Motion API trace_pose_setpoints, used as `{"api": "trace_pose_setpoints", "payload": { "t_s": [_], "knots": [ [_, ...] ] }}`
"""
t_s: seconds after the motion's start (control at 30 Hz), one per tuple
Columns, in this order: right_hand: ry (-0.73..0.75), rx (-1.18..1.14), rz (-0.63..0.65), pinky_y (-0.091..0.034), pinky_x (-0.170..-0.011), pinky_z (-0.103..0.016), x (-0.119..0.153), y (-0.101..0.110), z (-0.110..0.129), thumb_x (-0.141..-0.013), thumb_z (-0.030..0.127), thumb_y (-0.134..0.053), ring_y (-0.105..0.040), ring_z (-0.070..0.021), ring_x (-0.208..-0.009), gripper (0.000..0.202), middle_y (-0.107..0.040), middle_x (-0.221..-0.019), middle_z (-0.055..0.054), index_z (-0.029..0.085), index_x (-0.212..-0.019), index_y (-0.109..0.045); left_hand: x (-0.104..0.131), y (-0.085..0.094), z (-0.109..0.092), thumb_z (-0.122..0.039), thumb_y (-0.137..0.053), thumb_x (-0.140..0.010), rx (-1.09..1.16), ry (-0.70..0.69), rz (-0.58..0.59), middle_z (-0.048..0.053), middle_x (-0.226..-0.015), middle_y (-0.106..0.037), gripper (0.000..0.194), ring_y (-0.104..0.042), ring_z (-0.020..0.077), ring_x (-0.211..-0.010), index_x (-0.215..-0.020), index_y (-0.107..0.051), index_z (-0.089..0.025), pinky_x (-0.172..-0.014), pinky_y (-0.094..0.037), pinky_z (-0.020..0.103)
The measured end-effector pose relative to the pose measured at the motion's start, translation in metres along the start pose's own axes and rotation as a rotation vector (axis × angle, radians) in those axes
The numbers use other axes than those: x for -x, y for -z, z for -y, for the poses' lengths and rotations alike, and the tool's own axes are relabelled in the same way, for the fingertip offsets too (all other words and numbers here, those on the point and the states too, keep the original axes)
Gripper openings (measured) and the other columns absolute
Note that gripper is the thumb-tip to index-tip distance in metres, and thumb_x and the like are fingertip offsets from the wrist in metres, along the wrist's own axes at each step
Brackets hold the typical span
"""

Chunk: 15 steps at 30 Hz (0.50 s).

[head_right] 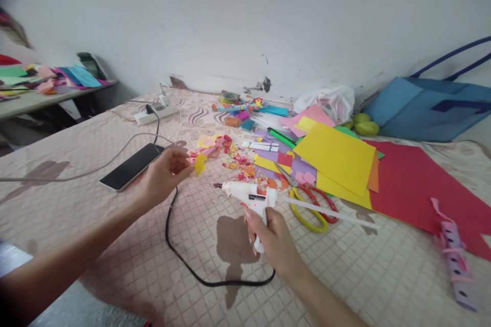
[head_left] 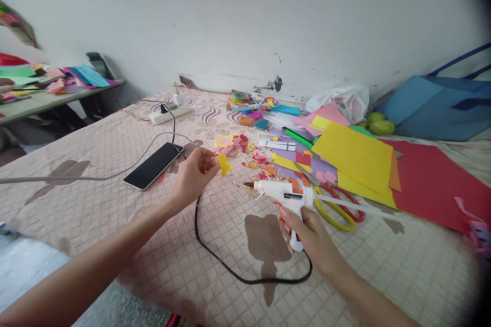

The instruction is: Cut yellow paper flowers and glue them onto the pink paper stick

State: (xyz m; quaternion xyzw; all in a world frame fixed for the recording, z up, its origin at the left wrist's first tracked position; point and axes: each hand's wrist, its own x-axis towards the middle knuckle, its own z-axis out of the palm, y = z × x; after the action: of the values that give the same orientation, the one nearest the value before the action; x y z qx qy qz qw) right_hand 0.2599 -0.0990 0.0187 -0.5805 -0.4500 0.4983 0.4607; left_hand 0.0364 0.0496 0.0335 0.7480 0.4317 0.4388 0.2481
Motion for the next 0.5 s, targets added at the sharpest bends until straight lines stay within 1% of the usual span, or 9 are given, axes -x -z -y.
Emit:
{"api": "trace_pose_setpoints", "payload": {
  "t_s": [0.13,0.27,0.4,0.5],
  "knots": [
    [-0.041,0.000,0.032,-0.035,-0.035,-0.019,-0.008,-0.002,0.003,-0.083,0.052,-0.049,-0.046,-0.0078,-0.035,0.039,-0.048,-0.049,0.005,0.017,-0.066,-0.049,-0.014,0.000,0.006,-0.020,-0.061,-0.069,-0.103,-0.012,-0.005,0.000,-0.071,-0.063,0.021,-0.058,0.0107,-0.060,-0.087,-0.050,-0.018,-0.056,-0.045,0.024],
    [-0.072,0.060,0.084,-0.037,-0.039,-0.019,-0.013,-0.005,0.005,-0.082,0.054,-0.049,-0.047,-0.0084,-0.038,0.038,-0.050,-0.050,0.005,0.016,-0.073,-0.052,-0.017,-0.001,0.008,-0.020,-0.061,-0.068,-0.254,-0.010,-0.003,0.000,-0.072,-0.064,0.020,-0.060,0.0129,-0.064,-0.085,-0.050,-0.019,-0.059,-0.045,0.026],
    [-0.072,0.139,0.137,-0.038,-0.042,-0.019,-0.015,-0.009,0.003,-0.082,0.053,-0.049,-0.049,-0.0094,-0.044,0.038,-0.051,-0.051,0.004,0.016,-0.073,-0.053,-0.016,-0.004,0.007,-0.018,-0.057,-0.070,-0.366,-0.007,0.040,0.001,-0.076,-0.064,0.017,-0.060,0.0157,-0.070,-0.085,-0.048,-0.020,-0.062,-0.045,0.029],
    [-0.089,0.171,0.160,-0.038,-0.043,-0.019,-0.014,-0.009,-0.001,-0.082,0.051,-0.050,-0.049,-0.0091,-0.045,0.036,-0.050,-0.051,0.004,0.016,-0.072,-0.053,-0.021,-0.008,0.008,-0.016,-0.055,-0.070,-0.442,-0.029,0.045,0.002,-0.077,-0.064,0.016,-0.060,0.0188,-0.075,-0.084,-0.047,-0.020,-0.065,-0.044,0.031]
  ]
}}
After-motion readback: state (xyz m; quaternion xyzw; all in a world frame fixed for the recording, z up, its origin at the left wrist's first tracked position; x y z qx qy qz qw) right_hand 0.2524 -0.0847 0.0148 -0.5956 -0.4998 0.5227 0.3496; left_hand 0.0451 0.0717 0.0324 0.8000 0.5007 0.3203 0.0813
